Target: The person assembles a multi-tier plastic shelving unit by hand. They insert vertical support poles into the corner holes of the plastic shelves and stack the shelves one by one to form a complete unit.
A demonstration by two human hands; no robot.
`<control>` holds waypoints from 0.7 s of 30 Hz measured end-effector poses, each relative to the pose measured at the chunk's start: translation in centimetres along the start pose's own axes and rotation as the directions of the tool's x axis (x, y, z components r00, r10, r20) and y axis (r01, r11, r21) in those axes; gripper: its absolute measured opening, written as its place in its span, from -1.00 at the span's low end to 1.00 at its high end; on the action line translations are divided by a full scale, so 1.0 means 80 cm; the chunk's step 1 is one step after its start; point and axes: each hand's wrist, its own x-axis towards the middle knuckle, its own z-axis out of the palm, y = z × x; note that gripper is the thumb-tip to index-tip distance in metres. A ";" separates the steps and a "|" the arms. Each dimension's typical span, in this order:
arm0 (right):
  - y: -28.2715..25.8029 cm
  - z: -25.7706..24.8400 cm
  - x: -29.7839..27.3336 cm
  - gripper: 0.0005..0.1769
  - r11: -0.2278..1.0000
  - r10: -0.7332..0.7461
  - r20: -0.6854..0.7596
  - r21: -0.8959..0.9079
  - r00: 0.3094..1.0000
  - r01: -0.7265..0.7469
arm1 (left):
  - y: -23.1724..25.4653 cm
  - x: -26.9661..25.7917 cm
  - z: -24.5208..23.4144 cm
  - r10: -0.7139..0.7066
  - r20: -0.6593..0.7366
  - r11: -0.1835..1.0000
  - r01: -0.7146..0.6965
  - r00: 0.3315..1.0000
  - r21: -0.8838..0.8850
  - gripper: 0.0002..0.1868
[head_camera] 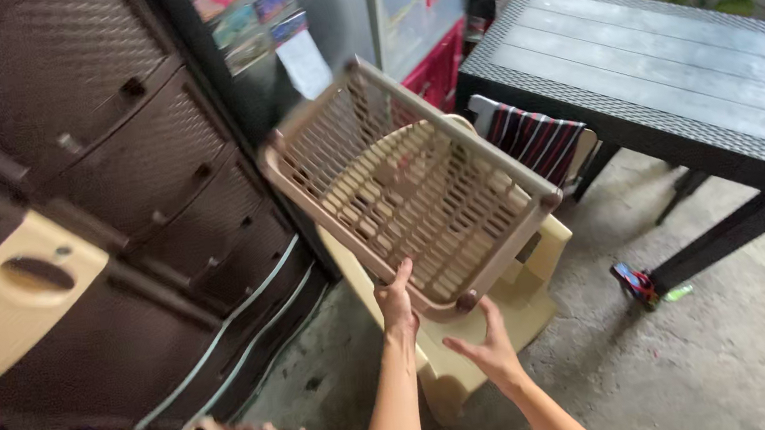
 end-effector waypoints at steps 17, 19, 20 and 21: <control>-0.138 -0.004 -0.215 -0.97 0.663 -0.202 -0.240 0.680 0.950 0.313 | 0.172 -0.406 -0.016 0.262 0.319 0.954 -0.294 0.911 0.057 -0.61; -0.169 0.010 -0.241 -0.96 0.640 -0.190 -0.191 0.720 0.963 0.269 | 0.197 -0.429 -0.047 0.285 0.324 0.928 -0.344 0.902 0.144 -0.58; -0.182 0.018 -0.255 -0.96 0.630 -0.182 -0.168 0.737 0.969 0.246 | 0.209 -0.443 -0.066 0.302 0.354 0.919 -0.370 0.885 0.140 -0.53; -0.193 0.028 -0.268 -0.95 0.597 -0.200 -0.137 0.768 0.970 0.232 | 0.223 -0.456 -0.087 0.318 0.384 0.909 -0.394 0.867 0.137 -0.48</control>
